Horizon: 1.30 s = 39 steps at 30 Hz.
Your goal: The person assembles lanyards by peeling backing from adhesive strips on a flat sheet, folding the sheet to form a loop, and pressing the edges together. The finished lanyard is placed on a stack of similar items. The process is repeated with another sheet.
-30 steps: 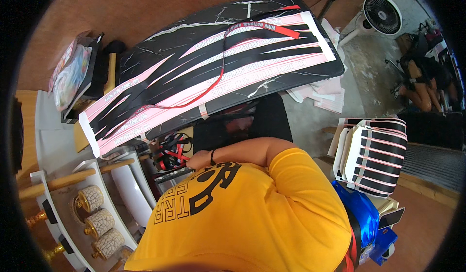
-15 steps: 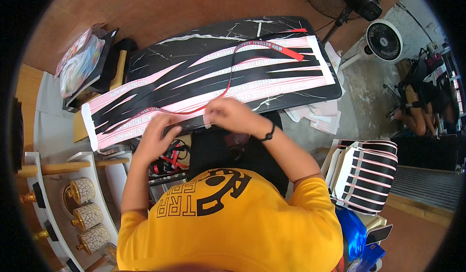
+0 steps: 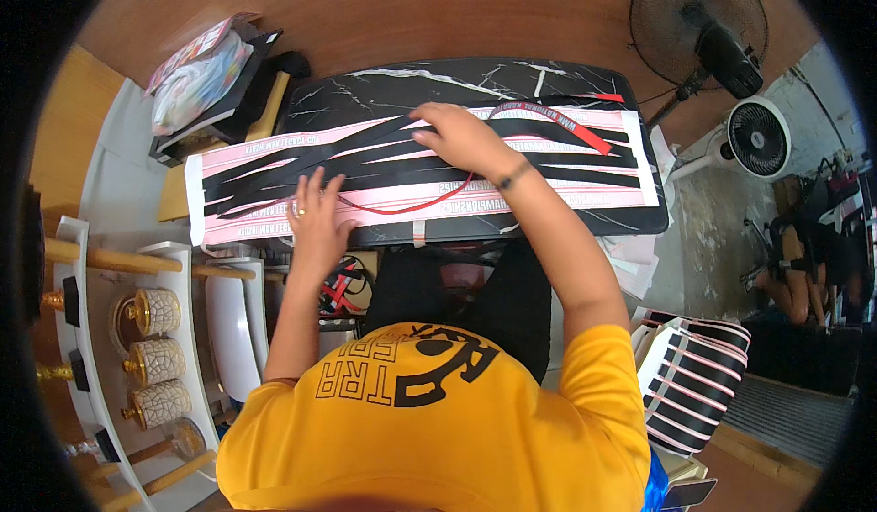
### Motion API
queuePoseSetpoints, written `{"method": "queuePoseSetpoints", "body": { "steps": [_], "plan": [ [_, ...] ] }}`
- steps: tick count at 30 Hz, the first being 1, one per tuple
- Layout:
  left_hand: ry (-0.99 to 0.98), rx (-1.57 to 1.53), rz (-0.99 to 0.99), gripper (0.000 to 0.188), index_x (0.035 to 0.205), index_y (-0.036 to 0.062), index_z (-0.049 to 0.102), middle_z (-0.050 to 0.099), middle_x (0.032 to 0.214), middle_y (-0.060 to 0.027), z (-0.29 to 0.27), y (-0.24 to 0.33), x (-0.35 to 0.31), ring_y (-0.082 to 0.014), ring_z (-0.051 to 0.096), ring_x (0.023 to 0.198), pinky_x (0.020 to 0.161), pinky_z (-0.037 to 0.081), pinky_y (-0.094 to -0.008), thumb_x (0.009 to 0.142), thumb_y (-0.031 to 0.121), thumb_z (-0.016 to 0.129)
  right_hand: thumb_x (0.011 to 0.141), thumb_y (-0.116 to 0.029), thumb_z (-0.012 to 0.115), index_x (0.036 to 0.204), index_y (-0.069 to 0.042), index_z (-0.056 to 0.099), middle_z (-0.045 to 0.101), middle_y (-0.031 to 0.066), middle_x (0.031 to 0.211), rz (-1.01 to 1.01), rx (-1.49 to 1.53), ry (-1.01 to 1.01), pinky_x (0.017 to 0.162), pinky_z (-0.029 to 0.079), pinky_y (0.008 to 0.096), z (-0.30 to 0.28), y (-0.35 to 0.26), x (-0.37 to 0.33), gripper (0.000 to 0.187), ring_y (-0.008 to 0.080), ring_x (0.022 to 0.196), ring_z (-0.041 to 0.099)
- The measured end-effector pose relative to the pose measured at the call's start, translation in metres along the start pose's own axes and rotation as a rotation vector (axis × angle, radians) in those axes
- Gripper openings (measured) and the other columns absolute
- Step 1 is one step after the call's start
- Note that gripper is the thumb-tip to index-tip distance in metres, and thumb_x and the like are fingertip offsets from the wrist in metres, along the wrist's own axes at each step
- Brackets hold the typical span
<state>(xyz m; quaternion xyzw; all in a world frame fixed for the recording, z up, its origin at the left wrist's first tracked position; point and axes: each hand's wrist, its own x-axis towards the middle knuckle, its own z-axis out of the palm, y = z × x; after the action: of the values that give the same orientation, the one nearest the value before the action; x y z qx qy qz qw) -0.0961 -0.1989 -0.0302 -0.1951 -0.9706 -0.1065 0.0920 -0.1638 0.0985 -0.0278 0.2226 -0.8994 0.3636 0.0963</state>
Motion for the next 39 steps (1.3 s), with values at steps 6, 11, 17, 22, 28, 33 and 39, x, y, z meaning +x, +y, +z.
{"method": "queuePoseSetpoints", "body": {
  "steps": [6,11,17,22,28,33,39],
  "plan": [
    [0.032,-0.145,-0.117,0.069,0.136,0.016,0.047,0.037,0.146,-0.0129,0.038,0.006,0.004,-0.0362,0.029,0.141,0.11,0.018,-0.064,0.074,0.017,0.078,0.092,-0.043,0.059,0.114,-0.008,0.066,0.064,0.0145,0.121,0.15,-0.272,-0.257,0.097,0.042,0.0487,0.071,0.011,0.095,0.041,0.0324,0.117,0.057],
    [0.122,-0.2,-0.053,0.064,0.127,0.0132,0.055,0.048,0.133,-0.0122,0.05,-0.002,0.014,-0.0333,0.041,0.13,0.107,0.026,-0.0557,0.069,0.019,0.082,0.091,-0.053,0.055,0.119,-0.01,0.063,0.064,0.0137,0.123,0.328,-0.241,-0.415,0.099,0.037,0.056,0.087,0.011,0.109,0.052,0.0337,0.121,0.055],
    [0.14,-0.339,-0.048,0.049,0.109,0.0109,0.064,0.056,0.115,-0.0096,0.055,-0.005,0.022,-0.0323,0.05,0.117,0.101,0.034,-0.0499,0.065,0.016,0.084,0.088,-0.043,0.065,0.114,-0.01,0.063,0.059,0.0136,0.122,0.179,-0.382,-0.289,0.098,0.037,0.0547,0.085,0.012,0.098,0.042,0.0321,0.125,0.048],
    [0.202,-0.393,-0.024,0.031,0.092,0.0098,0.069,0.058,0.107,-0.0092,0.06,-0.008,0.025,-0.0318,0.053,0.109,0.092,0.042,-0.0456,0.065,0.013,0.083,0.086,-0.042,0.068,0.113,-0.009,0.063,0.061,0.0143,0.119,0.136,-0.476,-0.417,0.096,0.04,0.0526,0.08,0.018,0.105,0.043,0.033,0.122,0.051],
    [0.228,-0.341,-0.056,0.021,0.084,0.0085,0.069,0.058,0.102,-0.0098,0.064,-0.004,0.028,-0.0323,0.053,0.104,0.087,0.044,-0.0444,0.067,0.011,0.081,0.087,-0.047,0.065,0.105,-0.003,0.066,0.065,0.0214,0.109,0.163,-0.272,-0.448,0.09,0.047,0.046,0.085,0.022,0.113,0.048,0.0385,0.106,0.061],
    [0.271,-0.324,-0.12,0.036,0.099,0.0104,0.066,0.054,0.109,-0.0114,0.07,-0.002,0.033,-0.0345,0.051,0.109,0.09,0.041,-0.0463,0.067,0.016,0.082,0.085,-0.071,0.052,0.112,0.003,0.069,0.067,0.0251,0.111,0.235,-0.311,-0.735,0.091,0.048,0.0433,0.081,0.002,0.108,0.08,0.0383,0.106,0.063],
    [0.364,-0.272,-0.243,0.064,0.12,0.0092,0.053,0.043,0.127,-0.0177,0.082,0.001,0.043,-0.0383,0.041,0.122,0.099,0.033,-0.0506,0.068,0.027,0.085,0.066,-0.055,0.079,0.118,0.002,0.064,0.067,0.023,0.111,0.077,-0.324,-0.911,0.09,0.049,0.0426,0.08,-0.017,0.079,0.079,0.0373,0.103,0.064]
  ]
}}
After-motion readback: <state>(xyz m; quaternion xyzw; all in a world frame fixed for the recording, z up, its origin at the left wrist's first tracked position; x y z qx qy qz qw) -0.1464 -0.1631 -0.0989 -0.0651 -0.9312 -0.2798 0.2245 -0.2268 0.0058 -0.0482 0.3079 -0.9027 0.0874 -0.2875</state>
